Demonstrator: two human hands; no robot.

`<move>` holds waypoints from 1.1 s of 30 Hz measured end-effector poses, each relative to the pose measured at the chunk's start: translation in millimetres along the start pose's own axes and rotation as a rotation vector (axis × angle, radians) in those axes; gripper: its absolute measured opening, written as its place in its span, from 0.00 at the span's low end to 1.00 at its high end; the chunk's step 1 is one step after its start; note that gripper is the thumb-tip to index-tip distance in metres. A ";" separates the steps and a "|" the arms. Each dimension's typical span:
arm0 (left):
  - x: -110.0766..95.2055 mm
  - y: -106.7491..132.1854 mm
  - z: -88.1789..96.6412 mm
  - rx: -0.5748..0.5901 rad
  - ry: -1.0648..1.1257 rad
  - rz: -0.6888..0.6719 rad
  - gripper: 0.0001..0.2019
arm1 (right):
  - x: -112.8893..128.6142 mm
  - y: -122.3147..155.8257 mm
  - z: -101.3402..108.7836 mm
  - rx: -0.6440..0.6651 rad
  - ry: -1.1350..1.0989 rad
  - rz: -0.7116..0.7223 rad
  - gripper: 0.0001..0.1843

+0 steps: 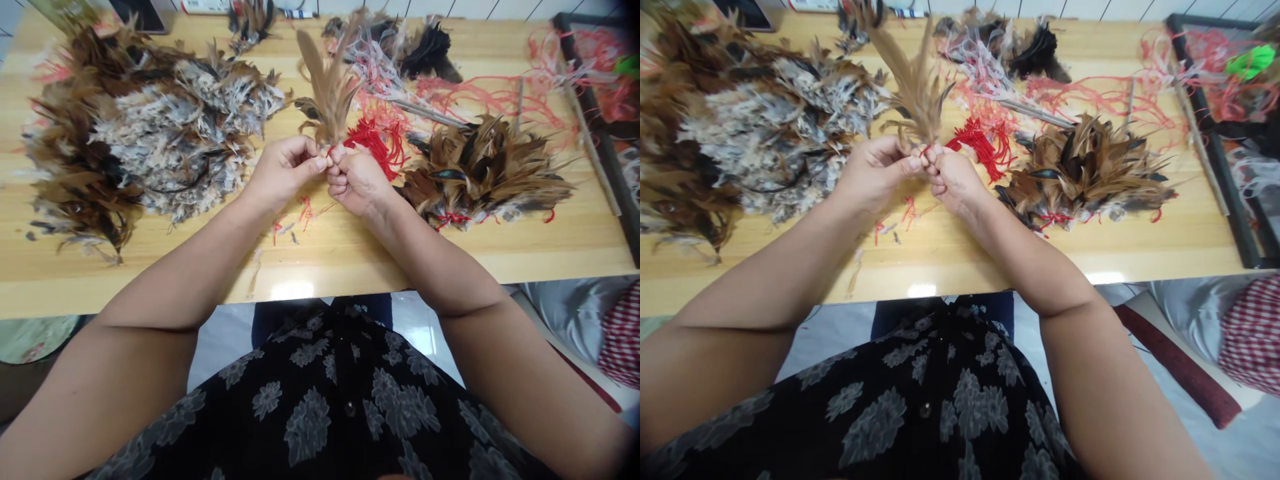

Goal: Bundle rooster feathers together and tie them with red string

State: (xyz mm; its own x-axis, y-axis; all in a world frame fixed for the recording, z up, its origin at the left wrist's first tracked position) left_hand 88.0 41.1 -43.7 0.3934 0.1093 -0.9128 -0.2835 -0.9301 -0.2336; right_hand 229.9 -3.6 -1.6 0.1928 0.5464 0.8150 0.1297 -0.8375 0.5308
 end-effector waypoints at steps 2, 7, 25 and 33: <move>1.6 1.0 -1.8 -0.005 0.036 -0.014 0.31 | -1.3 -0.1 -0.7 0.002 -0.001 -0.023 0.23; 2.3 -1.9 1.5 -0.028 0.101 0.014 0.18 | -1.8 1.8 -2.4 0.004 0.009 -0.073 0.22; 9.9 -18.0 21.2 0.032 -0.016 -0.141 0.33 | -15.0 -1.8 -13.0 0.212 -0.042 -0.117 0.24; 4.0 -23.0 23.5 0.168 -0.099 -0.081 0.31 | -12.6 2.5 -13.5 0.209 -0.062 -0.141 0.24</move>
State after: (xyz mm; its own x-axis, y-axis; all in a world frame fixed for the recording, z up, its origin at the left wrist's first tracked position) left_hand 75.6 71.2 -49.8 0.3350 0.2232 -0.9154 -0.3995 -0.8462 -0.3526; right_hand 214.7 -12.6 -7.4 0.2169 0.6620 0.7174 0.3563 -0.7379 0.5732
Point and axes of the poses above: each hand's wrist, its own y-axis away from the middle knuckle, its own z-axis out of the back of the hand, x = y × z, the point moved 5 cm from there along -y, towards the middle knuckle, and after that the axes turned 13 degrees about y, right-handed, at the moved point
